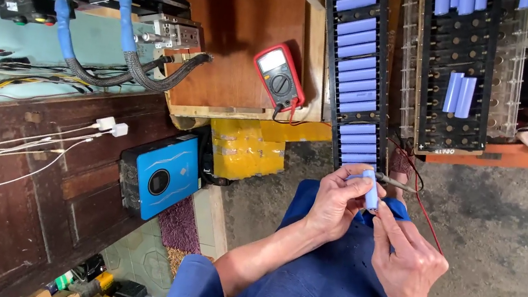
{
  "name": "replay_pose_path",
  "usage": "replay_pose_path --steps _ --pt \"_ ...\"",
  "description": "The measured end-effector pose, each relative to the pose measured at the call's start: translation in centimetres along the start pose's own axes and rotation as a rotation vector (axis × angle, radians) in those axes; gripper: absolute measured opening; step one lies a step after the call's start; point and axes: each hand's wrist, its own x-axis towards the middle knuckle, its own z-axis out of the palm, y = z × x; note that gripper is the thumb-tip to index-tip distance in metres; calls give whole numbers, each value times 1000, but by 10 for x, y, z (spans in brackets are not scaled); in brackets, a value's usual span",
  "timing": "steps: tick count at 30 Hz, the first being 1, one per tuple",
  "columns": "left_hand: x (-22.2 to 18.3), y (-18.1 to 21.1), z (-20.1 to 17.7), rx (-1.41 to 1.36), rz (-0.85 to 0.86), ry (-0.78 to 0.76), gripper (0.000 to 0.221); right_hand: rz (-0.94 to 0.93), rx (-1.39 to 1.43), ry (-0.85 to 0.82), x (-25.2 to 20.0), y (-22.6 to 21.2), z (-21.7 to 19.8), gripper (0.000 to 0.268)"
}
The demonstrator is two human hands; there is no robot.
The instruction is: Assembling a battery pack by inserting individual cells into a plastic frame and using a multimeter to test the voltage of the cells and the integrity of the connections.
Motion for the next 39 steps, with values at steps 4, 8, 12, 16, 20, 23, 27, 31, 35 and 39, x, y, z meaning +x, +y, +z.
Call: replay_pose_path --steps 4,8,12,16,20,23,27,31,35,39 --pt "1 -4 -3 -4 -5 -2 20 4 -11 -9 0 0 -1 21" --pt "2 -6 -4 -23 -9 -3 21 17 -21 -20 -3 4 1 22" --pt "4 -7 -5 -8 -15 11 20 25 -7 -13 -6 7 4 21" --pt "4 -7 -6 -11 -23 19 22 34 -22 -20 -6 7 4 23" --pt "5 -6 -6 -4 -15 18 21 51 -17 -41 -5 6 5 23" --pt "5 -4 -6 12 -16 21 21 47 -17 -42 -4 5 5 23" --pt "5 -3 -7 8 -18 14 21 34 -23 -45 -3 5 5 23" --pt "8 -2 -10 0 -44 11 23 26 -21 -49 -3 4 5 23" --pt "7 0 -12 10 -39 8 19 38 -33 -48 -2 2 7 24" --pt "7 0 -15 11 -23 0 16 30 -27 -55 -3 2 9 23"
